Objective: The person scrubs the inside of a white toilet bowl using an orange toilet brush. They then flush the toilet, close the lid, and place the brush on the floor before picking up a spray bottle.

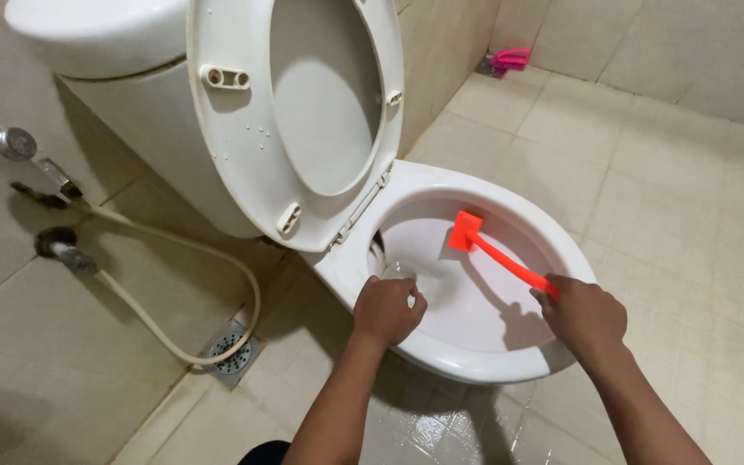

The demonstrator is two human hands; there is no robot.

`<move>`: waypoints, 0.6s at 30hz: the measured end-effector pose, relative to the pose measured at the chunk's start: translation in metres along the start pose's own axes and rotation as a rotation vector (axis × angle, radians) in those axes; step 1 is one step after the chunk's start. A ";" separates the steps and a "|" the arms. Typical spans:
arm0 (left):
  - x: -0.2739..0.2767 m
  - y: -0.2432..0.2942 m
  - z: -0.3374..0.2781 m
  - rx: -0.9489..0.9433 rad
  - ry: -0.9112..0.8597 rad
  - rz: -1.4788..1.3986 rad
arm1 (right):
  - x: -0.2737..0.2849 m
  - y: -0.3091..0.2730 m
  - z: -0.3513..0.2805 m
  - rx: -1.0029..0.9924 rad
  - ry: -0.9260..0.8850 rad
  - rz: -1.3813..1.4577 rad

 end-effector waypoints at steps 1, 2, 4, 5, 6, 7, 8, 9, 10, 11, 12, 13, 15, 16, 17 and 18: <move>-0.002 -0.002 -0.001 0.002 -0.006 0.007 | -0.007 -0.004 0.004 0.000 -0.006 0.007; -0.001 -0.002 0.000 -0.004 0.026 -0.009 | -0.013 -0.008 0.009 0.001 -0.013 0.029; 0.002 -0.002 0.002 -0.007 0.058 -0.024 | -0.025 -0.015 0.017 0.007 -0.022 0.051; 0.003 -0.002 0.003 0.001 0.051 -0.012 | -0.029 -0.023 0.020 0.047 -0.005 0.039; 0.003 -0.002 0.002 0.011 0.042 -0.002 | -0.034 -0.031 0.022 0.089 0.009 0.026; 0.002 -0.002 0.001 0.018 0.041 -0.001 | -0.037 -0.038 0.022 0.093 0.003 0.025; 0.005 -0.001 0.001 0.001 0.058 -0.017 | -0.039 -0.047 0.022 0.114 0.002 0.038; 0.007 0.001 0.000 -0.016 0.076 -0.033 | -0.040 -0.057 0.023 0.135 0.001 0.050; 0.005 -0.001 0.000 -0.009 0.076 -0.031 | -0.045 -0.060 0.023 0.141 -0.003 0.050; 0.004 -0.002 -0.001 -0.022 0.086 -0.044 | -0.044 -0.068 0.023 0.201 0.055 0.049; 0.004 -0.001 0.000 -0.040 0.098 -0.056 | -0.041 -0.075 0.023 0.259 0.118 0.048; 0.005 -0.002 0.001 -0.038 0.101 -0.055 | -0.042 -0.075 0.025 0.263 0.119 0.049; 0.004 -0.002 0.001 -0.038 0.107 -0.062 | -0.044 -0.074 0.025 0.287 0.129 0.022; 0.005 -0.001 0.001 -0.043 0.105 -0.064 | -0.042 -0.075 0.024 0.282 0.130 0.021; 0.004 -0.002 0.001 -0.024 0.091 -0.049 | -0.043 -0.074 0.023 0.264 0.097 0.026; 0.003 -0.004 0.000 -0.001 0.077 -0.036 | -0.044 -0.075 0.022 0.249 0.060 0.029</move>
Point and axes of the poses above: each hand's wrist, its own z-axis towards the middle knuckle, its own x-axis out of the back of the hand, y = z × x, the point moved 10 cm from there along z, towards the middle knuckle, and after that the axes turned 4 degrees about x, right-handed, at the moved point
